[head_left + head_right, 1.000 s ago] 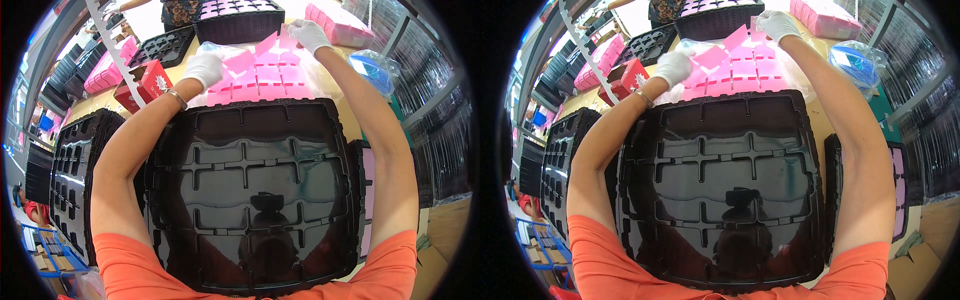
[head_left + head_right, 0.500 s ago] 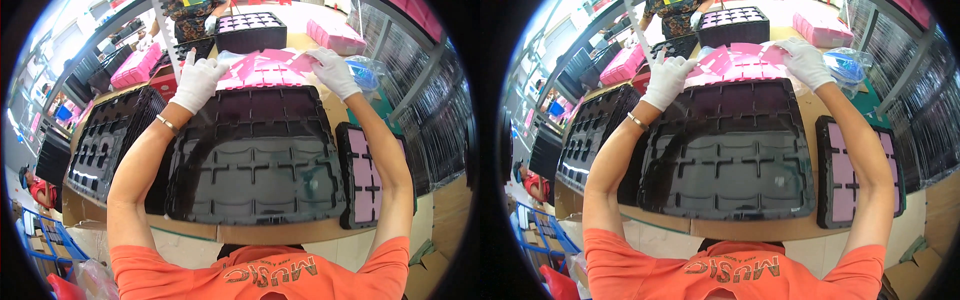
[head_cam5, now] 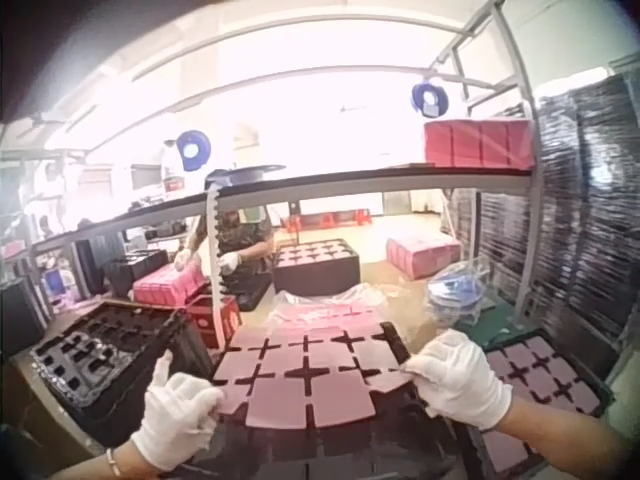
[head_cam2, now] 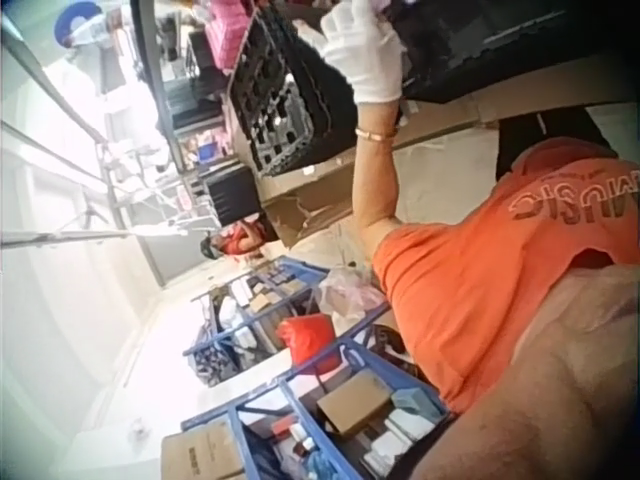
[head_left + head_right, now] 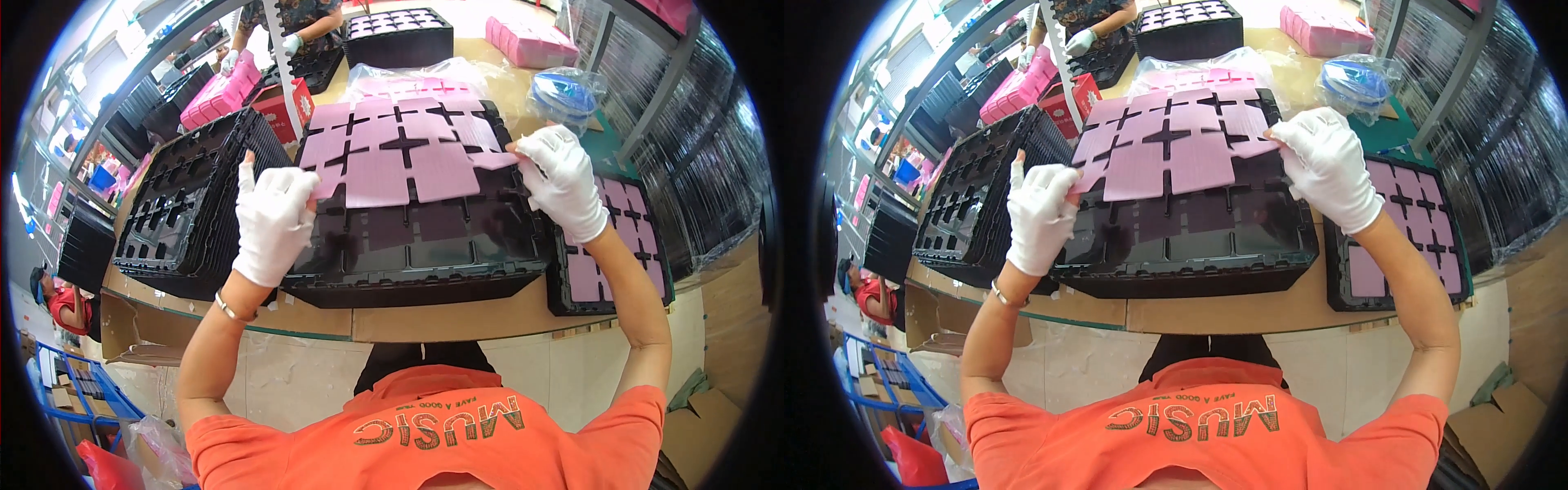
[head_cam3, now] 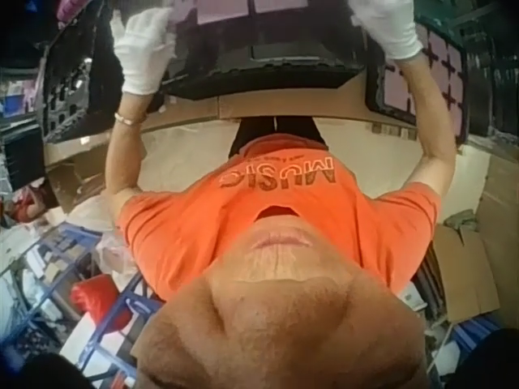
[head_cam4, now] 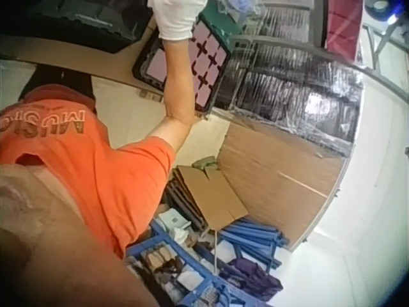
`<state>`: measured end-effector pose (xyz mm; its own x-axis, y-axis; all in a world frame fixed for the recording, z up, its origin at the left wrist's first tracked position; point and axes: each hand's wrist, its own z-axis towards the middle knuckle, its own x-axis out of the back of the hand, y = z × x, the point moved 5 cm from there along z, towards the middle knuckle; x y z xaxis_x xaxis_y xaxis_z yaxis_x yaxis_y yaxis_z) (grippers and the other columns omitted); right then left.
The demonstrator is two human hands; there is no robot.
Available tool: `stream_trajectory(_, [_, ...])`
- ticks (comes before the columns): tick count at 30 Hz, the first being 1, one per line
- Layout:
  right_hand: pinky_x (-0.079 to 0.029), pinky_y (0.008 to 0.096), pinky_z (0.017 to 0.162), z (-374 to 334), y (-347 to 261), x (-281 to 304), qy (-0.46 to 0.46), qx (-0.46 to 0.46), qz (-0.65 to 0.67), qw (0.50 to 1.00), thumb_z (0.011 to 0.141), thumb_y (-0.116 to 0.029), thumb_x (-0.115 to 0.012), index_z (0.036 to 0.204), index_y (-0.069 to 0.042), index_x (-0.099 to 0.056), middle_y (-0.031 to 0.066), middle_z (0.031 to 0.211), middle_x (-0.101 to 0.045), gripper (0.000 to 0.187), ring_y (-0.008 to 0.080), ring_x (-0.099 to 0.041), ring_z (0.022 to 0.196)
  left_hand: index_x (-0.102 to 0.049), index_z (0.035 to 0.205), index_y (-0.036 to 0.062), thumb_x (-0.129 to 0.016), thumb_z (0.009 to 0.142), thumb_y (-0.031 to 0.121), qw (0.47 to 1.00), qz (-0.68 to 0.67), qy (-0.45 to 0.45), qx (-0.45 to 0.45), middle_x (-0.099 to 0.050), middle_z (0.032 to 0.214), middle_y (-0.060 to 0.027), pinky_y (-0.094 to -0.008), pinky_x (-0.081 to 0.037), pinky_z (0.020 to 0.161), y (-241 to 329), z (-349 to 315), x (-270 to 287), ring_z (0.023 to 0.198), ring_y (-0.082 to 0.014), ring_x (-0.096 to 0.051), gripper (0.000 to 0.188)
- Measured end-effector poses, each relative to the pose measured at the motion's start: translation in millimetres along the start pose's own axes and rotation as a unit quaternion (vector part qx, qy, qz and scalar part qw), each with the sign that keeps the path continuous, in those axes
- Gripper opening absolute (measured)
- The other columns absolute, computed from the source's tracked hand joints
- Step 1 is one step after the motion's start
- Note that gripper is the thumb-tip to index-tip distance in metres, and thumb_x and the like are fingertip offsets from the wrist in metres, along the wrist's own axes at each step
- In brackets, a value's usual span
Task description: The person applies adhesive stickers onto black plastic trays by hand, fits pink foam inserts onto the trays, and stacks the assembled trays on the table.
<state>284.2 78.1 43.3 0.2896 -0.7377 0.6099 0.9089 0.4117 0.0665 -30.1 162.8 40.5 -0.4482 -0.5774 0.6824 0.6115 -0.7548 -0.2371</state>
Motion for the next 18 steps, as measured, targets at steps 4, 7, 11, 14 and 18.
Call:
stream_trajectory(4, [-0.046,0.0423,0.082,-13,-26,14,-0.013,-0.002,0.010,1.000,0.068,0.003,-0.069,0.087,-0.012,-0.062,0.0028,0.079,-0.061,0.025,0.0263,-0.060,0.083,-0.063,0.087,0.0128,-0.072,0.067,0.001,0.999,-0.031,-0.016,0.036,-0.061,0.086,-0.0006,-0.0587,-0.029,0.108,5,-19,13,0.085,-0.0203,-0.060,0.025])
stream_trajectory(7, [-0.042,0.0534,0.098,-22,-38,14,-0.051,-0.011,0.028,0.998,0.068,0.004,-0.069,0.085,-0.014,-0.062,0.0002,0.081,-0.062,0.025,0.0242,-0.062,0.082,-0.064,0.086,0.0125,-0.072,0.066,0.000,0.997,-0.048,-0.021,0.059,-0.060,0.086,-0.0013,-0.0589,-0.027,0.110,6,-29,16,0.085,-0.0216,-0.060,0.025])
stream_trajectory(11, [-0.042,0.0568,0.099,-28,-41,11,-0.068,-0.019,0.018,0.997,0.069,0.005,-0.068,0.090,-0.013,-0.063,0.0003,0.083,-0.063,0.028,0.0240,-0.063,0.081,-0.064,0.088,0.0119,-0.071,0.065,-0.002,0.996,-0.058,-0.039,0.059,-0.061,0.088,-0.0019,-0.0592,-0.027,0.110,11,-34,17,0.086,-0.0225,-0.060,0.027])
stream_trajectory(14, [-0.042,0.0573,0.100,-32,-45,13,-0.075,-0.019,0.014,0.997,0.069,0.006,-0.067,0.094,-0.013,-0.064,0.0003,0.083,-0.063,0.032,0.0238,-0.063,0.080,-0.065,0.088,0.0120,-0.070,0.066,-0.003,0.996,-0.057,-0.048,0.048,-0.061,0.088,-0.0022,-0.0594,-0.026,0.111,14,-39,19,0.086,-0.0228,-0.060,0.027])
stream_trajectory(18, [-0.042,0.0574,0.101,-34,-57,18,-0.073,-0.007,-0.006,0.997,0.069,0.007,-0.066,0.098,-0.013,-0.065,0.0003,0.084,-0.063,0.035,0.0235,-0.062,0.080,-0.065,0.088,0.0122,-0.070,0.066,-0.003,0.996,-0.054,-0.055,0.051,-0.061,0.087,-0.0026,-0.0597,-0.026,0.111,15,-43,18,0.086,-0.0228,-0.060,0.028])
